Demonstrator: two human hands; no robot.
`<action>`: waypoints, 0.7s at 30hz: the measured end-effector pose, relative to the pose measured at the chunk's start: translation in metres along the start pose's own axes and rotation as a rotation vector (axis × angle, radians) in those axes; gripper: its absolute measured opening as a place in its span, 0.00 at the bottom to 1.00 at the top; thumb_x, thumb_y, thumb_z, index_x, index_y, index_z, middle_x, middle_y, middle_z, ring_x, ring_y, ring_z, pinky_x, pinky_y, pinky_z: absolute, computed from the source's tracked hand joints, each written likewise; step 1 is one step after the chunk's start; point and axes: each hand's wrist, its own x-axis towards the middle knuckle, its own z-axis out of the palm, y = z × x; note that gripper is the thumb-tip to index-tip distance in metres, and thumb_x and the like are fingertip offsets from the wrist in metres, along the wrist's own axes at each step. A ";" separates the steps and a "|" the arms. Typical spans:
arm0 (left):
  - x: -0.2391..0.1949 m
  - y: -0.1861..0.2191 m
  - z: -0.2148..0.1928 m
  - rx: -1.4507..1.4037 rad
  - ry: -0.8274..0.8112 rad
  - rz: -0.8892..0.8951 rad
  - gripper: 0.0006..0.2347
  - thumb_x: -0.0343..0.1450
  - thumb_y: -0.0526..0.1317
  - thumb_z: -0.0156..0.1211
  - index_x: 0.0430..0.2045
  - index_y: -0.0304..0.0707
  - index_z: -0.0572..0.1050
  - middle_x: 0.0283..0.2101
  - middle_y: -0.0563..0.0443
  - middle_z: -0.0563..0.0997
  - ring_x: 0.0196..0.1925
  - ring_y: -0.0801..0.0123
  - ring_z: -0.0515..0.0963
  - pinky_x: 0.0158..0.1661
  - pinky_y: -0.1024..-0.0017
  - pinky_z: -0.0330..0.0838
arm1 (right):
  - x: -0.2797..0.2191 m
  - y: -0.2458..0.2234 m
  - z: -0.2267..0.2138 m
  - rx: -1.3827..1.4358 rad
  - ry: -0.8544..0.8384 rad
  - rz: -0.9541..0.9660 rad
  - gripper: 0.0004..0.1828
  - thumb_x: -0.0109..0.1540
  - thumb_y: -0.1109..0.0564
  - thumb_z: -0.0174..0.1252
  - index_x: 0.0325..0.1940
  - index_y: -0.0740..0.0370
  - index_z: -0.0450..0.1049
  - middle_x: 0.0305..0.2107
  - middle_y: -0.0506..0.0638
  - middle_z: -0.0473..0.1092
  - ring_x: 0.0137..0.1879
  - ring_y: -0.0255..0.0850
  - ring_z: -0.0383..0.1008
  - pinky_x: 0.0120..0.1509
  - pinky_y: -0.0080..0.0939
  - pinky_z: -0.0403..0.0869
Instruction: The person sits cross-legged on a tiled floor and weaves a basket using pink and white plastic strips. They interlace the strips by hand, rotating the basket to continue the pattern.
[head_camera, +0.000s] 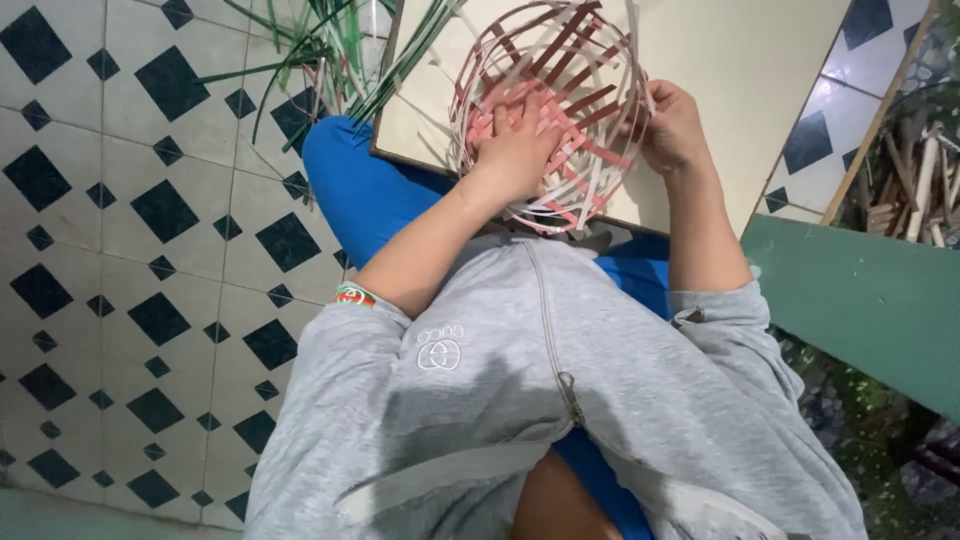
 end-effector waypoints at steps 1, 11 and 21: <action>0.004 -0.002 0.005 -0.001 0.000 0.001 0.35 0.67 0.49 0.66 0.67 0.56 0.51 0.72 0.38 0.33 0.69 0.23 0.42 0.49 0.37 0.71 | 0.004 0.000 -0.002 -0.001 0.001 0.000 0.10 0.64 0.71 0.52 0.34 0.59 0.69 0.21 0.48 0.70 0.25 0.34 0.75 0.30 0.30 0.78; -0.003 -0.001 -0.002 -0.044 -0.008 -0.002 0.32 0.69 0.38 0.60 0.68 0.57 0.51 0.72 0.40 0.32 0.70 0.25 0.40 0.50 0.38 0.70 | 0.001 -0.005 -0.007 -0.185 -0.112 0.030 0.08 0.61 0.68 0.56 0.28 0.59 0.72 0.20 0.46 0.69 0.28 0.36 0.73 0.35 0.33 0.71; 0.015 -0.007 0.020 0.092 0.087 -0.003 0.39 0.65 0.55 0.67 0.68 0.58 0.49 0.73 0.43 0.38 0.70 0.29 0.45 0.47 0.40 0.72 | -0.019 -0.039 -0.004 -0.285 0.193 0.052 0.08 0.68 0.58 0.53 0.34 0.54 0.74 0.28 0.41 0.71 0.31 0.28 0.67 0.35 0.27 0.69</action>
